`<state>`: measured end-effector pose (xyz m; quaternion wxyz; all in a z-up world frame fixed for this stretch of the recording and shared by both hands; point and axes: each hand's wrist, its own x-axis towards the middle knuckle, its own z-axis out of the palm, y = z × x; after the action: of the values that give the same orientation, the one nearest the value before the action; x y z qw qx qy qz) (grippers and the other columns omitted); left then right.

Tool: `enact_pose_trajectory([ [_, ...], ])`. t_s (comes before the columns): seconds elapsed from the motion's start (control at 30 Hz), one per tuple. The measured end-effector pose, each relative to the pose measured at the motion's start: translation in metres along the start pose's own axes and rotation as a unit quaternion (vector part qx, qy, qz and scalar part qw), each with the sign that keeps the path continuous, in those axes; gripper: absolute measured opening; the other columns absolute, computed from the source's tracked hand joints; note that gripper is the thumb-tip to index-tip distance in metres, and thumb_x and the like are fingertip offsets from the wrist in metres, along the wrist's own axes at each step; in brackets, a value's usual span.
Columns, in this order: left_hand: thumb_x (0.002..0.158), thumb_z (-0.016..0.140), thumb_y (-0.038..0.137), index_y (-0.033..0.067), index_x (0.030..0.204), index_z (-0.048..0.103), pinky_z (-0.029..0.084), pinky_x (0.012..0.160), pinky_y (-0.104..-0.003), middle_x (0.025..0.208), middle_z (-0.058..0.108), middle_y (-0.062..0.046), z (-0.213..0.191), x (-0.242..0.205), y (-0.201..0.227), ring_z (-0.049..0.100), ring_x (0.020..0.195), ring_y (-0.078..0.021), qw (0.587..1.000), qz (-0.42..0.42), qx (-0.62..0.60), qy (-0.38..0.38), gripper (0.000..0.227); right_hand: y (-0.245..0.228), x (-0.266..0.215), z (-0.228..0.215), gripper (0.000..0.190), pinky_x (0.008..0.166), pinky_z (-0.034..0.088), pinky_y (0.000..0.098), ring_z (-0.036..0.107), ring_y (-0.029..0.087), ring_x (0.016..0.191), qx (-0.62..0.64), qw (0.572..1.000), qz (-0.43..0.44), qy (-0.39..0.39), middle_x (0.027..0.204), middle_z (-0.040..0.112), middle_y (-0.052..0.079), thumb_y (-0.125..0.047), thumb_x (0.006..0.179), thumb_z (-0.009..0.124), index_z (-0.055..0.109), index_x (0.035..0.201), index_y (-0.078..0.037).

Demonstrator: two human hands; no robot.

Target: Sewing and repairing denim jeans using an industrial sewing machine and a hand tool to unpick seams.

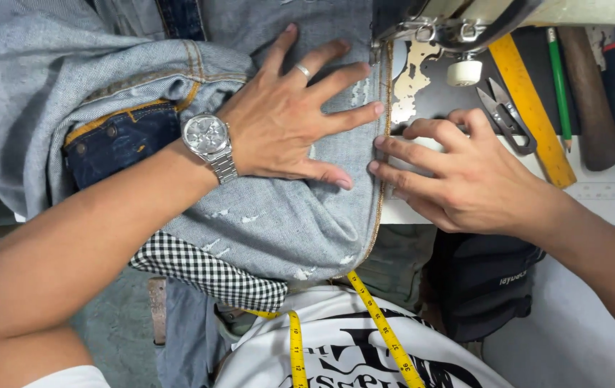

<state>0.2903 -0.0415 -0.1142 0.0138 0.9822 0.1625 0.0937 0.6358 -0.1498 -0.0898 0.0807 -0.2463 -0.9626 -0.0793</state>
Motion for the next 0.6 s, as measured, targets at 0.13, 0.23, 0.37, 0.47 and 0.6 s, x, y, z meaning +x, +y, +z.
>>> enact_pose_trajectory([
  [0.13,0.110,0.051,0.112,0.0351,0.183,0.069,0.036,0.129,-0.091,0.186,0.061,-0.018,0.001,0.004,-0.011,0.049,0.171,-0.0517,1.000,0.010,0.001,0.002,0.107,0.005,0.004,-0.001,0.046,0.096,0.047,0.0533,0.077,0.032,0.135,0.004,1.000,0.006,0.012,0.167,0.082,-0.001,-0.043,0.115,0.083,0.082,0.159,-0.029],
  [0.23,0.107,0.057,0.113,0.0355,0.182,0.069,0.040,0.126,-0.092,0.185,0.061,-0.017,0.000,0.007,-0.019,0.051,0.169,-0.0506,1.000,0.017,0.015,0.005,0.109,0.010,0.005,-0.001,0.049,0.096,0.046,0.0550,0.075,0.031,0.137,0.008,1.000,0.006,0.001,0.170,0.079,-0.001,-0.047,0.117,0.080,0.080,0.162,-0.029],
  [0.37,0.108,0.059,0.113,0.0350,0.183,0.066,0.044,0.124,-0.090,0.185,0.062,-0.017,0.003,0.010,-0.031,0.054,0.167,-0.0500,0.999,0.029,0.040,0.009,0.109,0.018,0.009,0.000,0.053,0.102,0.049,0.0555,0.072,0.032,0.140,0.018,1.000,0.011,-0.012,0.173,0.076,-0.001,-0.045,0.113,0.083,0.079,0.164,-0.029],
  [0.47,0.109,0.057,0.113,0.0351,0.185,0.064,0.046,0.123,-0.089,0.185,0.062,-0.017,0.005,0.014,-0.040,0.056,0.166,-0.0499,0.998,0.043,0.050,0.011,0.109,0.023,0.012,0.002,0.051,0.098,0.048,0.0554,0.072,0.031,0.140,0.019,1.000,0.014,-0.008,0.172,0.076,-0.001,-0.045,0.114,0.081,0.080,0.163,-0.029],
  [0.6,0.111,0.061,0.108,0.0363,0.186,0.065,0.042,0.125,-0.087,0.184,0.062,-0.017,0.002,0.015,-0.042,0.055,0.167,-0.0473,0.996,0.050,0.079,0.009,0.104,0.019,0.014,0.001,0.049,0.103,0.049,0.0564,0.072,0.032,0.139,0.012,1.000,0.018,0.004,0.169,0.077,0.002,-0.053,0.117,0.081,0.082,0.159,-0.029],
])
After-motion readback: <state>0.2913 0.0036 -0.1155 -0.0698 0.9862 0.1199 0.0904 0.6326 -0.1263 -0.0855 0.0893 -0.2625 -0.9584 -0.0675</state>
